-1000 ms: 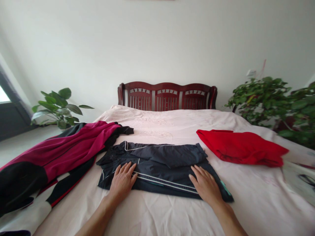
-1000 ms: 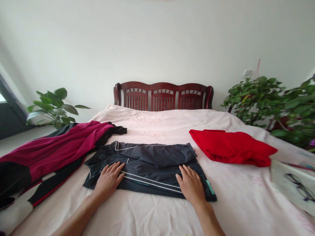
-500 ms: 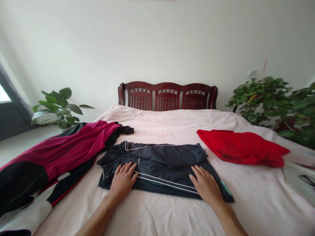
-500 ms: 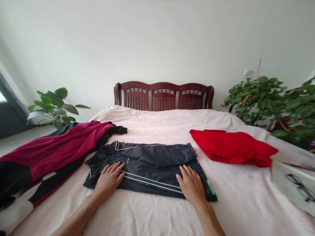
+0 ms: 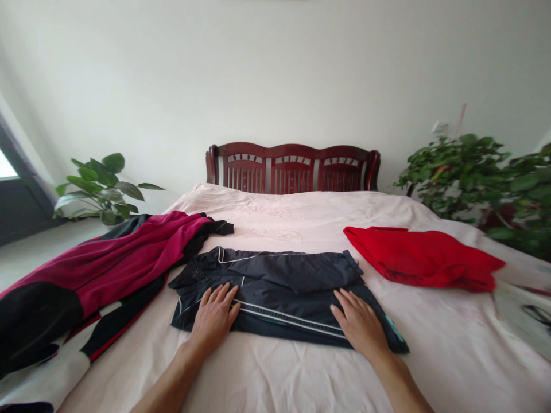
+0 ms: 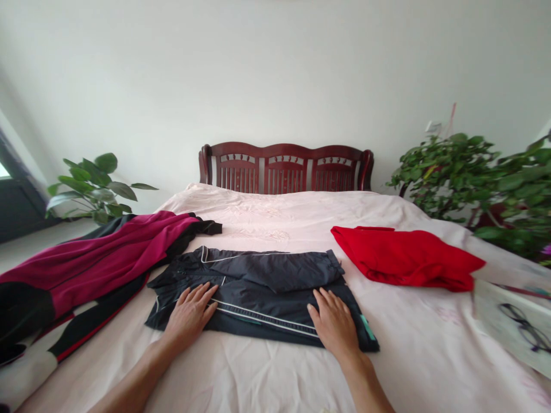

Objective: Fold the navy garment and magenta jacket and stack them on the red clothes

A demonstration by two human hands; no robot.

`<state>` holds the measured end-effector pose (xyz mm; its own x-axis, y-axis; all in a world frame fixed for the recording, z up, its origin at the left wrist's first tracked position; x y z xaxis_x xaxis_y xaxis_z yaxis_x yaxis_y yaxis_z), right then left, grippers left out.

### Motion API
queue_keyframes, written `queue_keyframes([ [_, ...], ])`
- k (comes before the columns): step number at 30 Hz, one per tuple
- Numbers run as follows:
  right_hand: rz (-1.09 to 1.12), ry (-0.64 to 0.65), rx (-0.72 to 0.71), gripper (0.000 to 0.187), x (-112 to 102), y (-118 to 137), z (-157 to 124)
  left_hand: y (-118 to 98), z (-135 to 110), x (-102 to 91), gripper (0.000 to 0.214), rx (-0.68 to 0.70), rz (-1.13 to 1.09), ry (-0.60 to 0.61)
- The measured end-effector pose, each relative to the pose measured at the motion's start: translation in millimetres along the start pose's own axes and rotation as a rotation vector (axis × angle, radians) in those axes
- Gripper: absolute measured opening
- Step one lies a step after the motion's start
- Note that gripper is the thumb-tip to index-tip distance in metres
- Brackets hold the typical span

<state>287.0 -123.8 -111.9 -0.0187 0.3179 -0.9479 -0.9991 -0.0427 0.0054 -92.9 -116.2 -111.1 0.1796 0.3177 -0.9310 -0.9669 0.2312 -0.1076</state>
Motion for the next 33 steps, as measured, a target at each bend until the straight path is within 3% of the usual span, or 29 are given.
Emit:
queue_keyframes([
  [33, -0.020, 0.009, -0.008, 0.053, 0.4, 0.7, -0.1, 0.5, -1.5, -1.4, 0.046, 0.003, -0.019, -0.015],
])
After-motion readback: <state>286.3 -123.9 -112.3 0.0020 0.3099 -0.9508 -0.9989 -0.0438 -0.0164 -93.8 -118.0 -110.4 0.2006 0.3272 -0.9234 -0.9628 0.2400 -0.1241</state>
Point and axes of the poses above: each hand's wrist, its own z-axis towards the middle knuckle, its own x-axis out of the palm, y = z × x, the point moved 5 cm from there along z, towards the middle knuckle, and after that the axes turned 4 degrees about -z, right-handed, at the moved point
